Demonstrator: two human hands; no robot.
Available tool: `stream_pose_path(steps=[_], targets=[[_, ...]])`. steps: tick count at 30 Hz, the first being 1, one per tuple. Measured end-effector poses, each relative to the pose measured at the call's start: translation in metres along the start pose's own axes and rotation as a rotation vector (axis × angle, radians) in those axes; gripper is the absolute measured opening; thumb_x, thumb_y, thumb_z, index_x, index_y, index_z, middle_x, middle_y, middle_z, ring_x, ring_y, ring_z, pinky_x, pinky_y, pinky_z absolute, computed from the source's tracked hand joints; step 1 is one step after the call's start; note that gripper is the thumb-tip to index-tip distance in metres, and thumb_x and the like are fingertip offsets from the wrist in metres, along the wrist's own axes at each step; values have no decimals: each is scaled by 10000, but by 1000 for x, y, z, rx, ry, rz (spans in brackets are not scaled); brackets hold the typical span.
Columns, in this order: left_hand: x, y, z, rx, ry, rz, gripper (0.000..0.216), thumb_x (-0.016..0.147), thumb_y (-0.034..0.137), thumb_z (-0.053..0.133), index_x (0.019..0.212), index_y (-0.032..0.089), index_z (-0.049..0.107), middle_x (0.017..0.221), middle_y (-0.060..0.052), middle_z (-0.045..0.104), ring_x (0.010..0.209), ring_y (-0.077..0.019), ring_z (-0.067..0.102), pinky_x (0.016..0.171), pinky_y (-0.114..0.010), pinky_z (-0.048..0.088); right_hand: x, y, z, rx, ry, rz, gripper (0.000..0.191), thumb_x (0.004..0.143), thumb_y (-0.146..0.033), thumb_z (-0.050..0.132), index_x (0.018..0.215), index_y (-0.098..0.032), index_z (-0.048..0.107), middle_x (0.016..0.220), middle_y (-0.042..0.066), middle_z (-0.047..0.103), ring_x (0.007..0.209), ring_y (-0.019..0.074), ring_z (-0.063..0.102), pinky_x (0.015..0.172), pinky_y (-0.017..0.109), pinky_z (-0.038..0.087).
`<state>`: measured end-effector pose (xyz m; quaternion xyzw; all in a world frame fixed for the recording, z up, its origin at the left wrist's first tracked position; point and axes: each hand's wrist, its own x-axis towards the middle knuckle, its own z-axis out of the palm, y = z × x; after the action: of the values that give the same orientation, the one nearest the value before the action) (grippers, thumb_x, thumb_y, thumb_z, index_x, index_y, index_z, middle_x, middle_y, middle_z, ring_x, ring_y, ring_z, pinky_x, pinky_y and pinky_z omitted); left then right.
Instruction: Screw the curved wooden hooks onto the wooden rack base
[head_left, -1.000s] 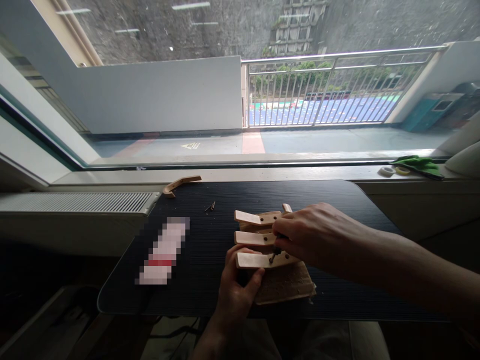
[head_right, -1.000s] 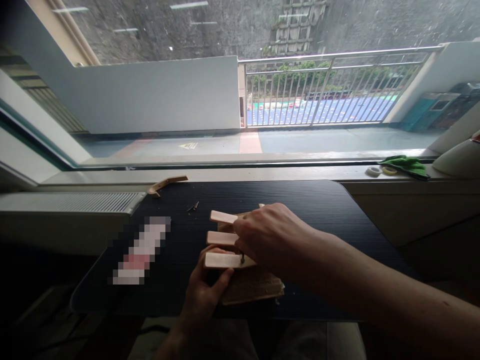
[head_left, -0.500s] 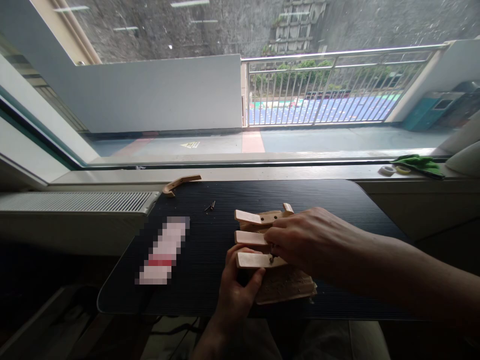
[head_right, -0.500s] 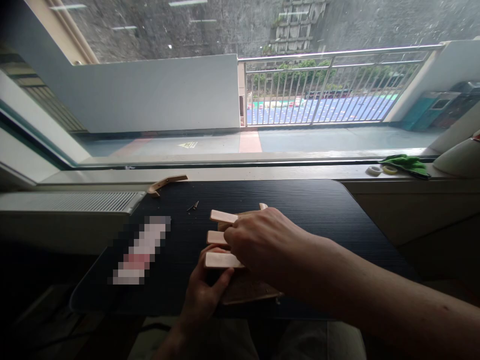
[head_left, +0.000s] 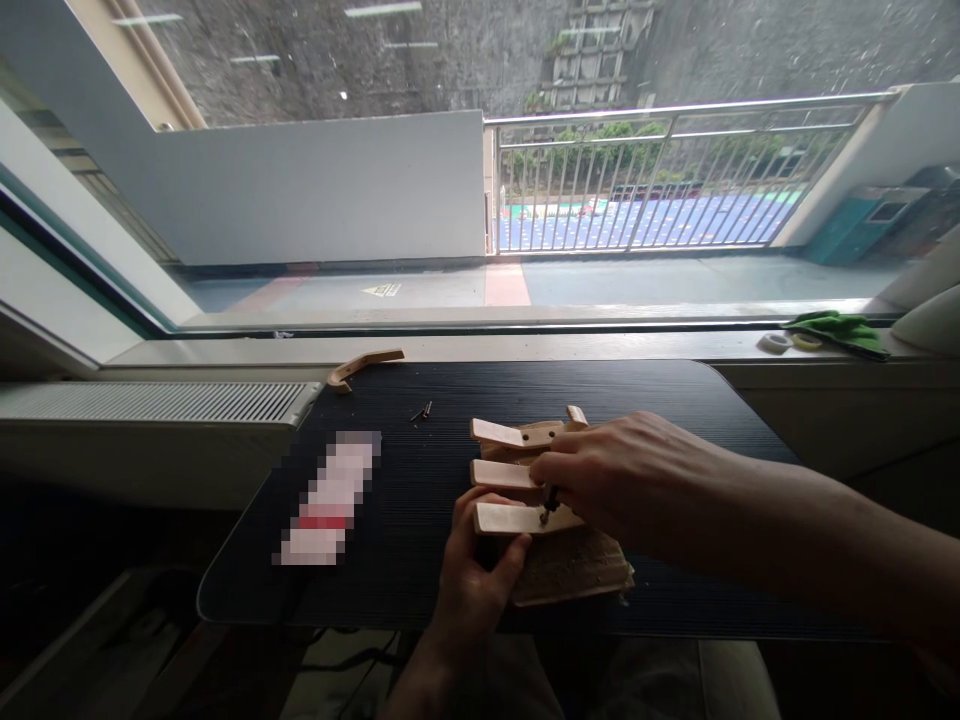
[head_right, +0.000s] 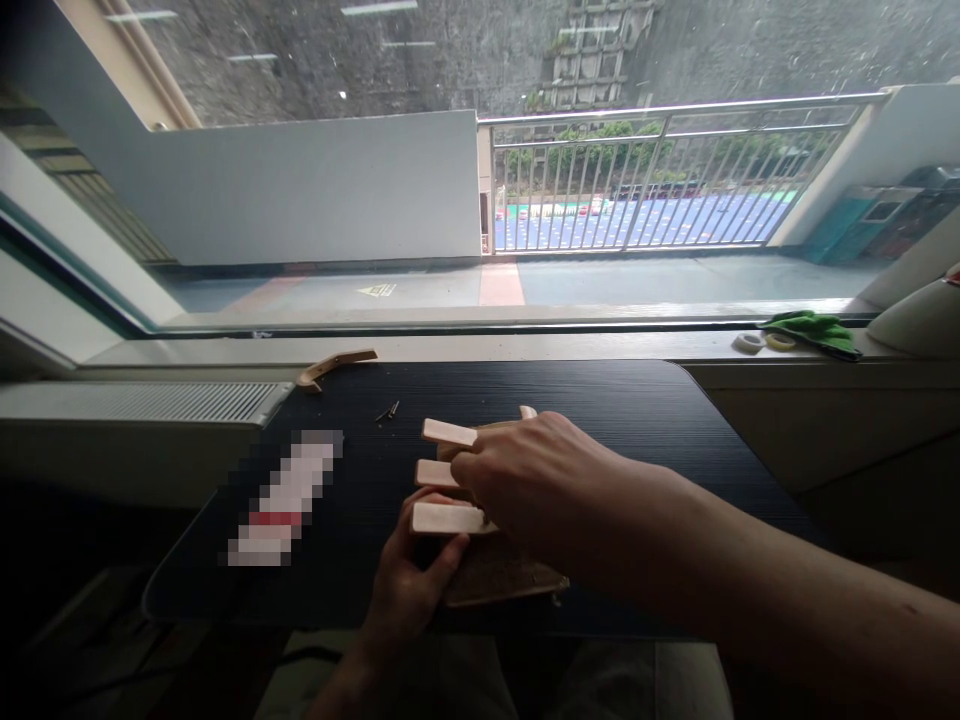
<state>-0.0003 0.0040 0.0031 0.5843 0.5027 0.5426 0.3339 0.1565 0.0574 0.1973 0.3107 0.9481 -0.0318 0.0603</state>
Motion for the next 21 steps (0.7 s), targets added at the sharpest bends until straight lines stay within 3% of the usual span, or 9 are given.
stream_pose_path(steps=[4, 13, 18, 21], targets=[[0, 1, 0, -6, 6, -8, 282, 738, 200, 632, 1008, 211, 553, 1116, -57, 543, 1091, -231, 511, 955, -355, 388, -1, 0, 1, 35, 19, -46, 196, 805, -76, 514, 917, -205, 609, 832, 12, 626, 663, 99, 562, 531, 198, 288], [0, -1, 0, 7, -8, -6, 274, 752, 206, 624, 1014, 216, 543, 1124, -55, 529, 1106, -225, 497, 963, -353, 377, -1, 10, 19, -102, 80, 18, 79, 809, -120, 524, 796, -168, 586, 690, 7, 603, 528, 91, 521, 471, 212, 209], [0, 0, 1, -2, 8, 2, 283, 739, 213, 635, 1010, 216, 554, 1121, -55, 539, 1103, -229, 503, 959, -349, 382, -1, 7, 10, -84, 44, 46, 107, 819, -148, 515, 861, -177, 609, 669, 4, 605, 487, 87, 514, 464, 206, 225], [0, 0, 1, -7, 11, -5, 291, 740, 217, 634, 1019, 212, 554, 1122, -60, 543, 1090, -230, 513, 952, -353, 391, -2, 2, 1, -38, 9, -2, 152, 813, -135, 519, 901, -187, 631, 742, 19, 630, 562, 97, 551, 505, 196, 287]])
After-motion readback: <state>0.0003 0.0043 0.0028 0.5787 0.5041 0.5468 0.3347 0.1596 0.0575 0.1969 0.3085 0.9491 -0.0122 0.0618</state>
